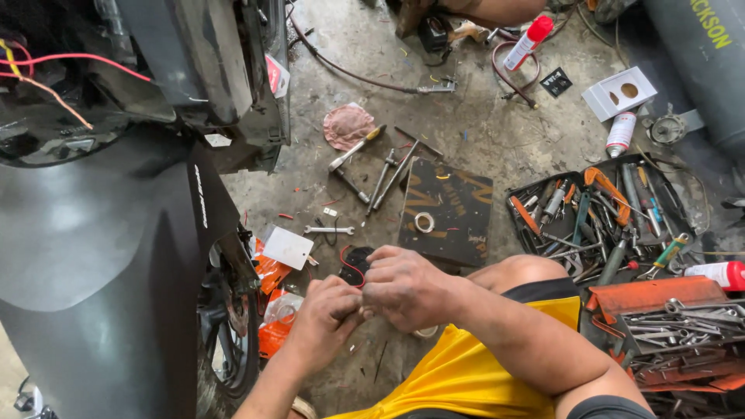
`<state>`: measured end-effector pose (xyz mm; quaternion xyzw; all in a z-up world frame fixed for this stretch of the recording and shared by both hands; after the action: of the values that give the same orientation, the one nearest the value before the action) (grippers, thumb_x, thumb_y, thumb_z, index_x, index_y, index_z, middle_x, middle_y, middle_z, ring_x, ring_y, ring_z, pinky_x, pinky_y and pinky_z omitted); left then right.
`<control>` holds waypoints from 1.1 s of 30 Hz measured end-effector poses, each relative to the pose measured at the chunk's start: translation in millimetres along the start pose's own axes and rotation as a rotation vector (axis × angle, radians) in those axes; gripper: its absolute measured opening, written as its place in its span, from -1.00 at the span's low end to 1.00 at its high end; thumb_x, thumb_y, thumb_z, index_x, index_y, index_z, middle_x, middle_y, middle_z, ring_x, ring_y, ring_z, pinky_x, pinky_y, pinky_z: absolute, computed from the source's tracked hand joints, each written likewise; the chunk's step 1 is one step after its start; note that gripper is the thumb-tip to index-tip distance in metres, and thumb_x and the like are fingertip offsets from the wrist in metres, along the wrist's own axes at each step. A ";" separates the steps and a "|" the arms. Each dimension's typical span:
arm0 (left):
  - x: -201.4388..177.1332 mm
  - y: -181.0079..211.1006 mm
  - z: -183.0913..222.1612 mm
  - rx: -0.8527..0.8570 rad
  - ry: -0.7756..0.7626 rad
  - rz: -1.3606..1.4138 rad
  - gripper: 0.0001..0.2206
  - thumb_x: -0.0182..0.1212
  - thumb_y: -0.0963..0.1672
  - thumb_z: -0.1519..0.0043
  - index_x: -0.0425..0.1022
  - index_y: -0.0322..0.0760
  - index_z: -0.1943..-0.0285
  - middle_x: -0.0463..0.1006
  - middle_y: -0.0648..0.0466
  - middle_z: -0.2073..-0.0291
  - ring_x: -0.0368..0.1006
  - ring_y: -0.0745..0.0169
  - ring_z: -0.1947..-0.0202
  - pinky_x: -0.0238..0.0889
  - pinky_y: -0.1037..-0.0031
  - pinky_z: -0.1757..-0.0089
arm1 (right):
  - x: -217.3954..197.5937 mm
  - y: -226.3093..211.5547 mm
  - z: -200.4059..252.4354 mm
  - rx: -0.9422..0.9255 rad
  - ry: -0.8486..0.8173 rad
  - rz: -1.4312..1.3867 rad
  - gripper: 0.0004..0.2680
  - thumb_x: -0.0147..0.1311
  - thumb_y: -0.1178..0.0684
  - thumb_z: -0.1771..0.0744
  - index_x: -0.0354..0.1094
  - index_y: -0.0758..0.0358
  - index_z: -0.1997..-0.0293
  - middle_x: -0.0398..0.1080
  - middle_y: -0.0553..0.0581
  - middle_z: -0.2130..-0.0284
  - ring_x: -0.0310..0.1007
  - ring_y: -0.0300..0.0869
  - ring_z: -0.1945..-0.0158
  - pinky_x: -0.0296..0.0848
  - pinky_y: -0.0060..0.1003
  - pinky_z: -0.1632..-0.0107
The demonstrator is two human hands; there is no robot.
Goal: Repairing and connecting electrical wiring on a motorcycle's front panel
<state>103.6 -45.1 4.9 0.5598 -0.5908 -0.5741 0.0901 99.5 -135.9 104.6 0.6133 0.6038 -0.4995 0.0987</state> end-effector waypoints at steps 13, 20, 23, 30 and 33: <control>8.0 -11.5 4.7 -0.063 0.006 -0.214 -0.82 0.33 -0.15 -0.16 0.47 -0.19 0.10 0.52 0.01 0.24 0.40 -0.12 0.23 0.19 0.09 0.26 | -1.6 1.2 0.0 0.015 0.016 0.104 -0.79 -0.09 0.09 -0.45 0.21 0.14 0.40 0.30 0.03 0.49 0.31 -0.02 0.47 0.41 -0.07 -0.06; -10.3 0.0 -0.8 -0.077 0.142 -0.076 -0.94 0.43 -0.09 -0.18 0.63 0.03 0.33 0.65 0.27 0.38 0.56 0.14 0.26 0.27 0.33 0.20 | -7.3 31.9 25.8 0.078 0.119 0.007 -0.83 0.10 0.06 -0.39 0.36 0.13 0.43 0.27 0.04 0.57 0.45 0.01 0.50 0.54 0.11 -0.09; -23.1 8.7 1.3 -0.061 0.278 -0.132 -0.88 0.49 -0.03 -0.18 0.64 0.04 0.34 0.60 0.24 0.47 0.53 0.16 0.34 0.25 0.34 0.20 | -9.0 34.0 22.0 0.112 0.114 -0.028 -0.82 0.17 0.06 -0.38 0.38 0.13 0.44 0.29 0.04 0.58 0.47 0.01 0.51 0.55 0.11 -0.08; -23.5 15.4 -4.3 -0.098 0.261 -0.305 -0.82 0.44 0.02 -0.19 0.63 0.22 0.06 0.56 0.34 -0.09 0.40 0.16 -0.09 0.09 0.24 0.05 | 4.2 39.1 27.1 0.142 0.119 -0.028 -0.83 0.21 0.07 -0.37 0.42 0.13 0.45 0.33 0.02 0.56 0.48 -0.02 0.51 0.56 0.09 -0.10; -5.3 3.7 -2.7 -0.066 0.134 -0.147 -0.79 0.47 -0.08 -0.13 0.65 0.11 0.06 0.65 0.34 0.04 0.46 0.17 -0.11 0.04 0.20 0.02 | 4.2 46.2 28.6 0.136 0.127 -0.003 -0.84 0.21 0.05 -0.37 0.44 0.13 0.43 0.32 0.02 0.56 0.48 -0.01 0.51 0.56 0.11 -0.11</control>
<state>105.4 -43.7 11.5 0.6354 -0.5213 -0.5597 0.1055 123.2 -165.5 65.5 0.6483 0.5744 -0.4995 0.0177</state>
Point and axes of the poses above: each hand's wrist, its own z-axis away from the middle knuckle, its own x-axis out of the palm, y = z × x, the point moved 10 cm from there along -z, towards the middle knuckle
